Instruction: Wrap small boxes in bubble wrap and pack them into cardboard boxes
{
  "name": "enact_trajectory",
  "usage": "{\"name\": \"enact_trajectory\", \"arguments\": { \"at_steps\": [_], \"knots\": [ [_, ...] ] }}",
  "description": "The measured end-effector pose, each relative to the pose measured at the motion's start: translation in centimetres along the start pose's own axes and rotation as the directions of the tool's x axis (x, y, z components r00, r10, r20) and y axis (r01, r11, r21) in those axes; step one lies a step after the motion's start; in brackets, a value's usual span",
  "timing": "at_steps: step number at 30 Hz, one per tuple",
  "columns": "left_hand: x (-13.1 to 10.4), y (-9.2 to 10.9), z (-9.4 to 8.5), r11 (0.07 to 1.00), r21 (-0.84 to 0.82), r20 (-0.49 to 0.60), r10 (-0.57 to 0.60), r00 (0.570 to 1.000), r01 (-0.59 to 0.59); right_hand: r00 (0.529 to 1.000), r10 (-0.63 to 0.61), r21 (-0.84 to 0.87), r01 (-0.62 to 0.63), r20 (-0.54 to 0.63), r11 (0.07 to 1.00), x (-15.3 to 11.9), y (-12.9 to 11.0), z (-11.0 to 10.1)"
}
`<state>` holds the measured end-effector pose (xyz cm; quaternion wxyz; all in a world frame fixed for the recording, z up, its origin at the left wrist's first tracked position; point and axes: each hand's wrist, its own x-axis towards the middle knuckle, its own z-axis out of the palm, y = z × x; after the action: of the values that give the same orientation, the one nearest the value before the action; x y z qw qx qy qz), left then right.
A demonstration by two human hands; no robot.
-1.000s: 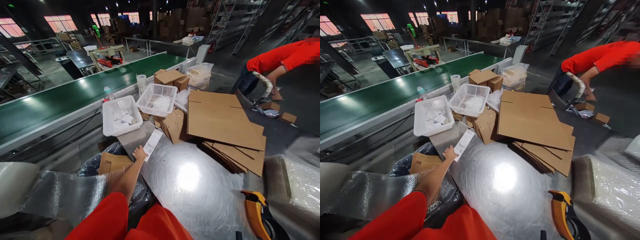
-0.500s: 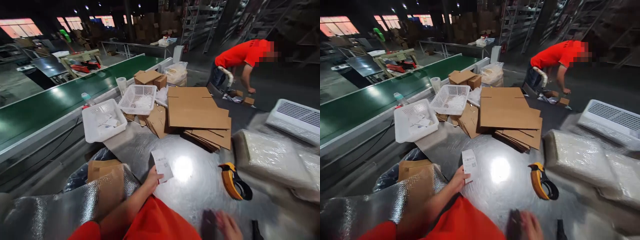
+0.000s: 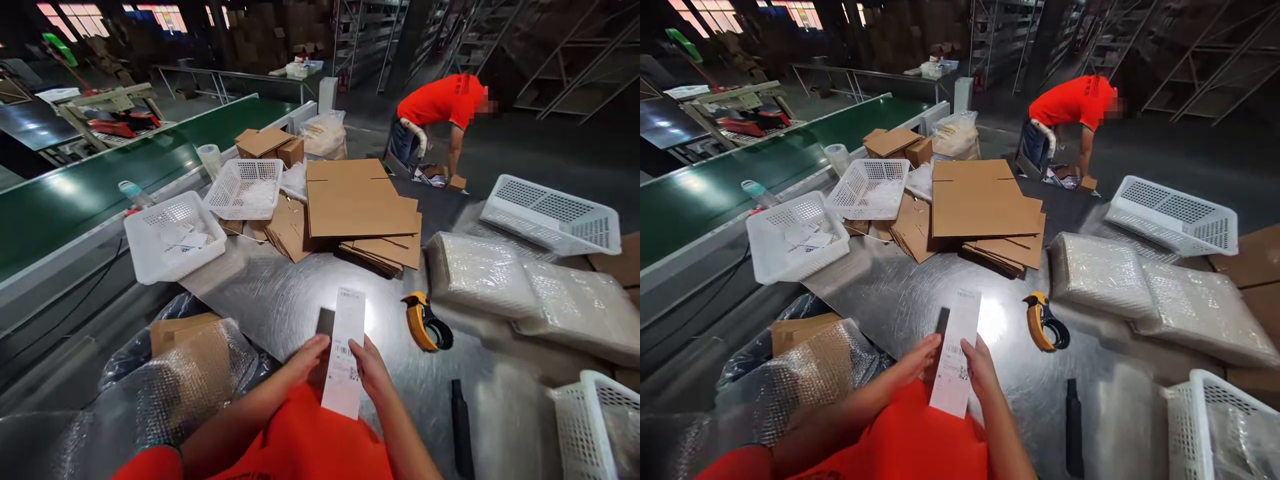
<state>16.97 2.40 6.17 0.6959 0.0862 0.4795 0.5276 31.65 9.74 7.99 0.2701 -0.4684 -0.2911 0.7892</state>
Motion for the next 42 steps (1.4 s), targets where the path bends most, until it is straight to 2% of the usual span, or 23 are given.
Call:
{"name": "enact_trajectory", "arguments": {
  "at_steps": [3, 7, 12, 17, 22, 25, 29, 31, 34, 35, 36, 39, 42],
  "knots": [
    [1.4, 3.8, 2.6, 0.988, -0.11, 0.107, 0.12, 0.987, -0.108, 0.994, -0.048, -0.022, 0.05, 0.1, 0.998, -1.4, -1.6, 1.6],
    [2.3, 7.8, 5.7, 0.986, -0.147, 0.177, 0.11, 0.978, -0.084, 0.978, -0.138, -0.085, 0.152, 0.153, 0.985, -2.3, -2.8, 2.9],
    [1.5, 10.6, 7.6, 0.977, -0.204, 0.291, 0.125, 0.949, -0.066, 0.96, -0.238, -0.223, 0.267, 0.149, 0.938, -3.2, -3.6, 1.8],
    [0.4, 12.0, 8.1, 0.98, -0.197, 0.4, 0.062, 0.914, 0.02, 0.962, -0.164, -0.229, 0.214, 0.22, 0.949, -4.8, -3.0, 0.5],
    [-0.4, 12.2, 8.8, 0.971, -0.239, 0.391, 0.097, 0.915, -0.001, 0.971, -0.182, -0.207, 0.212, 0.156, 0.955, -5.8, -2.5, 0.8],
    [-1.1, 12.5, 9.3, 0.965, -0.263, 0.378, 0.122, 0.918, -0.02, 0.966, -0.206, -0.223, 0.238, 0.158, 0.946, -6.1, -2.3, 1.1],
    [-1.7, 12.5, 9.6, 0.977, -0.212, 0.332, 0.081, 0.94, -0.009, 0.938, -0.321, -0.316, 0.346, 0.13, 0.883, -5.7, -2.0, 0.5],
    [-2.1, 11.5, 9.9, 0.99, -0.144, 0.267, 0.034, 0.963, 0.005, 0.894, -0.448, -0.388, 0.423, 0.029, 0.819, -5.5, -2.1, 0.0],
    [-2.6, 8.5, 10.3, 0.999, 0.041, 0.097, 0.029, 0.995, -0.033, 0.778, -0.596, -0.415, 0.483, -0.201, 0.771, -5.8, -2.7, -0.5],
    [-2.7, 7.5, 10.4, 0.992, 0.11, 0.056, 0.054, 0.997, -0.06, 0.755, -0.605, -0.389, 0.493, -0.255, 0.779, -6.0, -3.0, -0.6],
    [-2.8, 6.5, 10.5, 0.986, 0.153, 0.032, 0.062, 0.998, -0.067, 0.752, -0.597, -0.346, 0.501, -0.28, 0.793, -6.1, -3.4, -0.6],
    [-2.4, 4.5, 10.7, 0.988, 0.157, 0.017, 0.002, 1.0, -0.005, 0.781, -0.561, -0.145, 0.543, -0.275, 0.827, -6.2, -4.0, -0.5],
    [-2.0, 3.8, 11.0, 0.986, 0.158, -0.017, -0.046, 0.999, 0.048, 0.805, -0.51, 0.114, 0.562, -0.304, 0.819, -6.7, -3.7, -0.7]
  ]
}}
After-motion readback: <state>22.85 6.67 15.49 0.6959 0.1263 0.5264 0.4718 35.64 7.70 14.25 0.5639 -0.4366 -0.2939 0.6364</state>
